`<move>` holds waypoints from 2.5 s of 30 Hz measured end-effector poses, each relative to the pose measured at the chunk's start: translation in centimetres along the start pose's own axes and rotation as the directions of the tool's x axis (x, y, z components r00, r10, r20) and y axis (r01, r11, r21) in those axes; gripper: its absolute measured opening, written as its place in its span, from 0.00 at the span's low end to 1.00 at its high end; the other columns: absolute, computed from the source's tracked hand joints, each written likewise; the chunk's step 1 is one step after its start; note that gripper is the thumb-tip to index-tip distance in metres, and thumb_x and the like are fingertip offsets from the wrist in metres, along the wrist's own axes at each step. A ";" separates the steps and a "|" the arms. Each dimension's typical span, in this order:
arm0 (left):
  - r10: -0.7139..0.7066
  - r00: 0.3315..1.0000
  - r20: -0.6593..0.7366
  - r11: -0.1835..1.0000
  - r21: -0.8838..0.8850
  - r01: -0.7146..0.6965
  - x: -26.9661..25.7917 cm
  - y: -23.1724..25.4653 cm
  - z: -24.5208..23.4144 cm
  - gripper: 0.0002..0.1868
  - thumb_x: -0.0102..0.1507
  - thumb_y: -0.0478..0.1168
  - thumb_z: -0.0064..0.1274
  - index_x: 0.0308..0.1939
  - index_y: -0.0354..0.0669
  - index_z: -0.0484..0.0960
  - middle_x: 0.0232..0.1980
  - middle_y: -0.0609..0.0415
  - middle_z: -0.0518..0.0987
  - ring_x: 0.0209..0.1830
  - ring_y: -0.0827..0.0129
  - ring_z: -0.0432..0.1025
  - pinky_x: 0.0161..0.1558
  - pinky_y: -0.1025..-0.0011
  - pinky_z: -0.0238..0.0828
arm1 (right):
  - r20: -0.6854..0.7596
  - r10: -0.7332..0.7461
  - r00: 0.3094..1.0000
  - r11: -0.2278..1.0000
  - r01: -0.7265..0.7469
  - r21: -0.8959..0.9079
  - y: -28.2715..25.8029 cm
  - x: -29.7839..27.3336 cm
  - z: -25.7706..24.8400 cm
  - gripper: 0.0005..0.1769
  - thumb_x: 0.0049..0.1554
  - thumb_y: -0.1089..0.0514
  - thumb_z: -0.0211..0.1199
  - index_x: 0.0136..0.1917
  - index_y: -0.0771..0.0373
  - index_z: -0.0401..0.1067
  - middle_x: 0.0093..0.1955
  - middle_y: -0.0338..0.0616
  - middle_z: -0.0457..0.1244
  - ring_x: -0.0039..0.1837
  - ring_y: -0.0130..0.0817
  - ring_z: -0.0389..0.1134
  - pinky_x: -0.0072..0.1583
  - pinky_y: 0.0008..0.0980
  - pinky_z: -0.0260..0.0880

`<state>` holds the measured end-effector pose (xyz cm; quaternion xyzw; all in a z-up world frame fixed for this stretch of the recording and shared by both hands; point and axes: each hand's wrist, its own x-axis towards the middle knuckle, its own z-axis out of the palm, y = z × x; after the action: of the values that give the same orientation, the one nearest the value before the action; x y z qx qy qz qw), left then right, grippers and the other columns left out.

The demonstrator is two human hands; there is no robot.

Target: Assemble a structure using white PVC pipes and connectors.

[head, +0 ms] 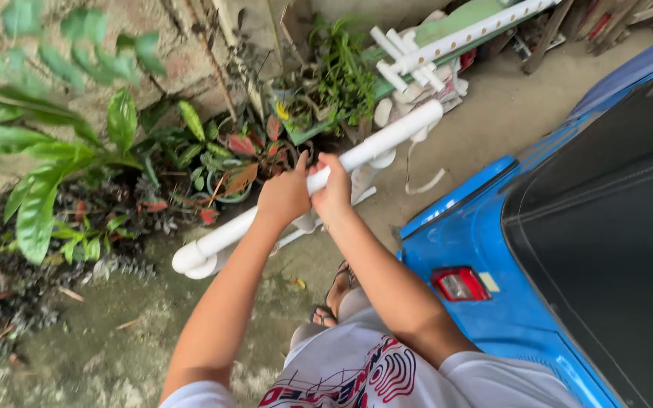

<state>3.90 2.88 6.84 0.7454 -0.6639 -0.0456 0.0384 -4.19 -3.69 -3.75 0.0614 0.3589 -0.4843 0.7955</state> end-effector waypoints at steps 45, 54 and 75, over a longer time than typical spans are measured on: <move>0.185 0.979 0.088 0.963 -0.216 -0.163 1.9 -9.2 -1.2 0.16 0.51 0.42 0.63 0.37 0.40 0.77 0.35 0.44 0.82 0.34 0.50 0.79 0.39 0.57 0.75 | 0.301 -0.035 0.953 0.996 0.008 0.090 3.1 -2.3 3.1 0.11 0.54 0.63 0.63 0.46 0.55 0.63 0.37 0.37 0.56 0.44 0.35 0.59 0.60 0.44 0.62; 0.222 0.975 -0.001 0.970 -0.105 -0.221 3.1 -11.1 -1.1 0.18 0.53 0.48 0.64 0.33 0.40 0.76 0.30 0.48 0.81 0.31 0.54 0.78 0.36 0.58 0.75 | 0.314 -0.077 0.946 0.997 0.069 0.035 3.9 0.5 2.8 0.09 0.59 0.62 0.64 0.50 0.57 0.66 0.45 0.42 0.63 0.58 0.44 0.65 0.70 0.50 0.62; 0.217 0.941 -0.262 0.930 -0.239 -0.281 8.2 -18.9 -2.6 0.26 0.61 0.58 0.63 0.54 0.44 0.85 0.33 0.44 0.83 0.31 0.51 0.79 0.36 0.58 0.75 | 0.290 -0.269 0.918 0.615 0.396 -0.682 12.7 3.8 -7.6 0.23 0.57 0.61 0.66 0.64 0.60 0.65 0.60 0.40 0.66 0.57 0.29 0.68 0.56 0.30 0.69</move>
<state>23.79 -3.14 7.01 0.6424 -0.7319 -0.0443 0.2229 3.31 3.55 -14.88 -0.3667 0.4619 -0.4434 0.6750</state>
